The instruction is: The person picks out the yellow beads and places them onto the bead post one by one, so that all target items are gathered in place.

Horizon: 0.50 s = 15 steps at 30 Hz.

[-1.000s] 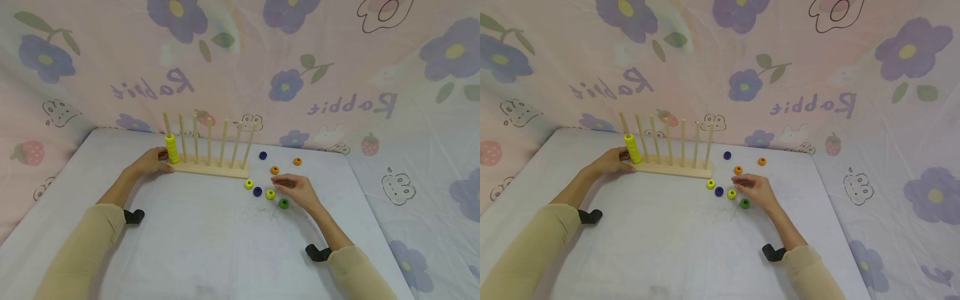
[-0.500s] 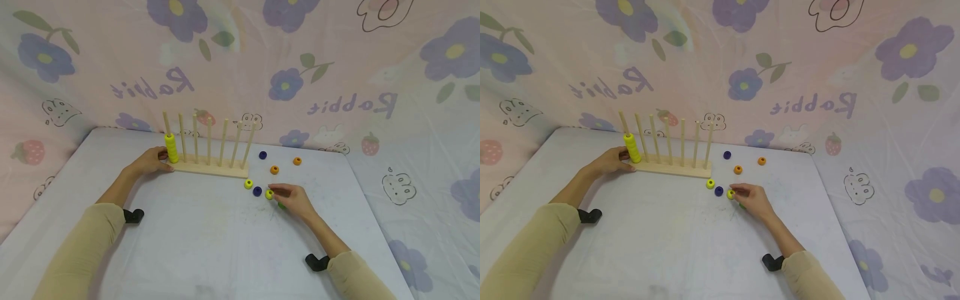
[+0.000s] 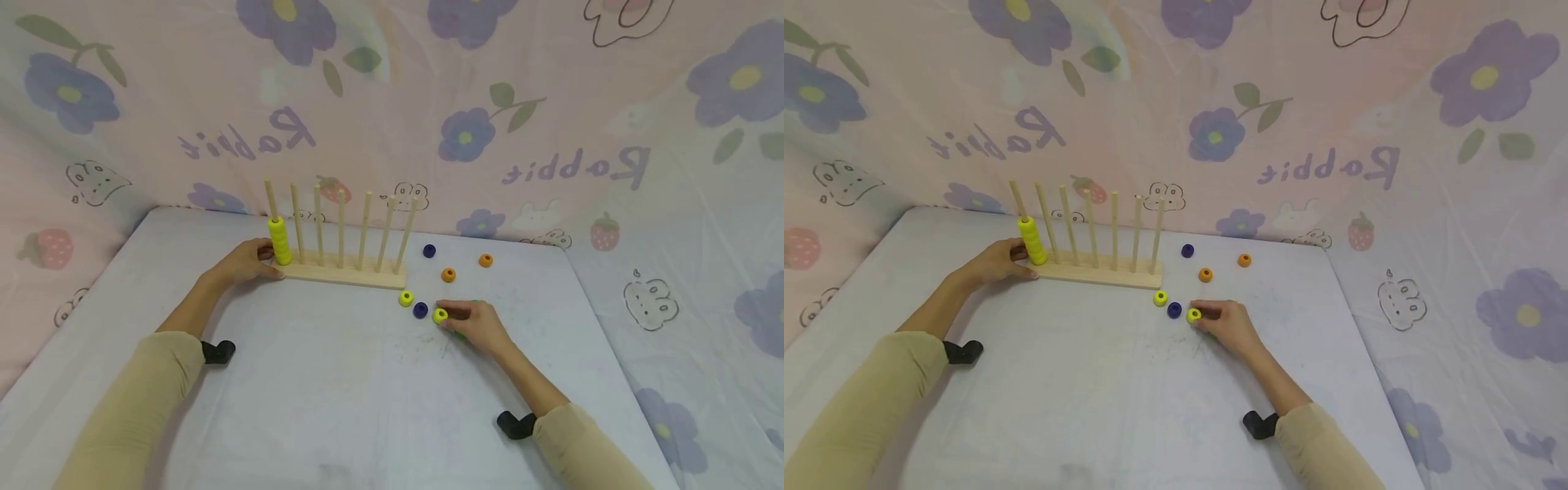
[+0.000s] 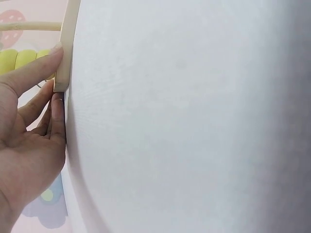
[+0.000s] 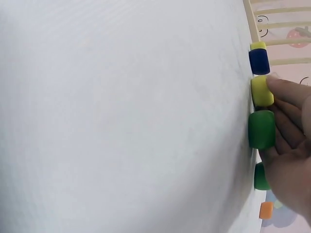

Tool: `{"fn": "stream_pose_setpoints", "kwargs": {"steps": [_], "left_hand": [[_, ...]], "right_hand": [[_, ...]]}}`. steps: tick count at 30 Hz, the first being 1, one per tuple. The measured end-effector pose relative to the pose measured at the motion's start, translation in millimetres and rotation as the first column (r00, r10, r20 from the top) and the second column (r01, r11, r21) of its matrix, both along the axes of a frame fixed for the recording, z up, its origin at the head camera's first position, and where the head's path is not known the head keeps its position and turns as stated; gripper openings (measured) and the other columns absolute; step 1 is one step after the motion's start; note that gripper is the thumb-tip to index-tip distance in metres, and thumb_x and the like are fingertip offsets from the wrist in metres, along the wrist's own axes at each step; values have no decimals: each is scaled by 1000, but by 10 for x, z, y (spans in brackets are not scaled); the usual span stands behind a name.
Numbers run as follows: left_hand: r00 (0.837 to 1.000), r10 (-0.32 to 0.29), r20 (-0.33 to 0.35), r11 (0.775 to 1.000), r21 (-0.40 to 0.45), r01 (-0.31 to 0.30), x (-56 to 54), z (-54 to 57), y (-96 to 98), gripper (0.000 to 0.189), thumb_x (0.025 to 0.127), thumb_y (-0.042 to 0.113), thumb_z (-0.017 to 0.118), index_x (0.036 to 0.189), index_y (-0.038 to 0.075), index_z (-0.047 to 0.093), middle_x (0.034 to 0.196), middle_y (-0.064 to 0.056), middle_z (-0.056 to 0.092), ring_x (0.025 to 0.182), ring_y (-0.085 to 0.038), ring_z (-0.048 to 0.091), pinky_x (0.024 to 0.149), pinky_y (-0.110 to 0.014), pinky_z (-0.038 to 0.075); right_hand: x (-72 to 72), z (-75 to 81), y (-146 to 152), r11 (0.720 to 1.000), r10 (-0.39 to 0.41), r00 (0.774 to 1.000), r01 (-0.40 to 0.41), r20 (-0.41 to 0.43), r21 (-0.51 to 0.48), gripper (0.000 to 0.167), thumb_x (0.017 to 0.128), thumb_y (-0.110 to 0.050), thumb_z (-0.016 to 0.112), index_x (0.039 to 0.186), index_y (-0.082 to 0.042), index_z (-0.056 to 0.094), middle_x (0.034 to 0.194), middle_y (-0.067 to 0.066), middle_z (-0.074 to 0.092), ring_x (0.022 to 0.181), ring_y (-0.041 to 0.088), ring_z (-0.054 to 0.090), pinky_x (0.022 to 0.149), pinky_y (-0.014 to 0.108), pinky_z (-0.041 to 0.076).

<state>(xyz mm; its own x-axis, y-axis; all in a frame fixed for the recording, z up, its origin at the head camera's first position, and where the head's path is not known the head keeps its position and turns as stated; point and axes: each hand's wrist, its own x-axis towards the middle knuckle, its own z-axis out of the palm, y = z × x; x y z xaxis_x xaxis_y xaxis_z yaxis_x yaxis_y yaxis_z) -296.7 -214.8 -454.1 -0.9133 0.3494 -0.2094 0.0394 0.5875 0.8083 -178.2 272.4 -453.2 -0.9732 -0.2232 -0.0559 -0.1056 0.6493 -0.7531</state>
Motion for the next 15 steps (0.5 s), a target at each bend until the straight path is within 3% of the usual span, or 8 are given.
{"fn": "stream_pose_setpoints", "kwargs": {"steps": [15], "left_hand": [[1000,4,-3,1000,-21,-4,-13,-28,-9,90,83,18,82,149,-12,28,147,-32,39,136,-44,38,117,-53,29]], "right_hand": [[-35,-16,-44,998,-52,998,53,-26,24,34,83,-15,82,117,-16,75,110,-1,75,100,15,70,86,31,58]]}}
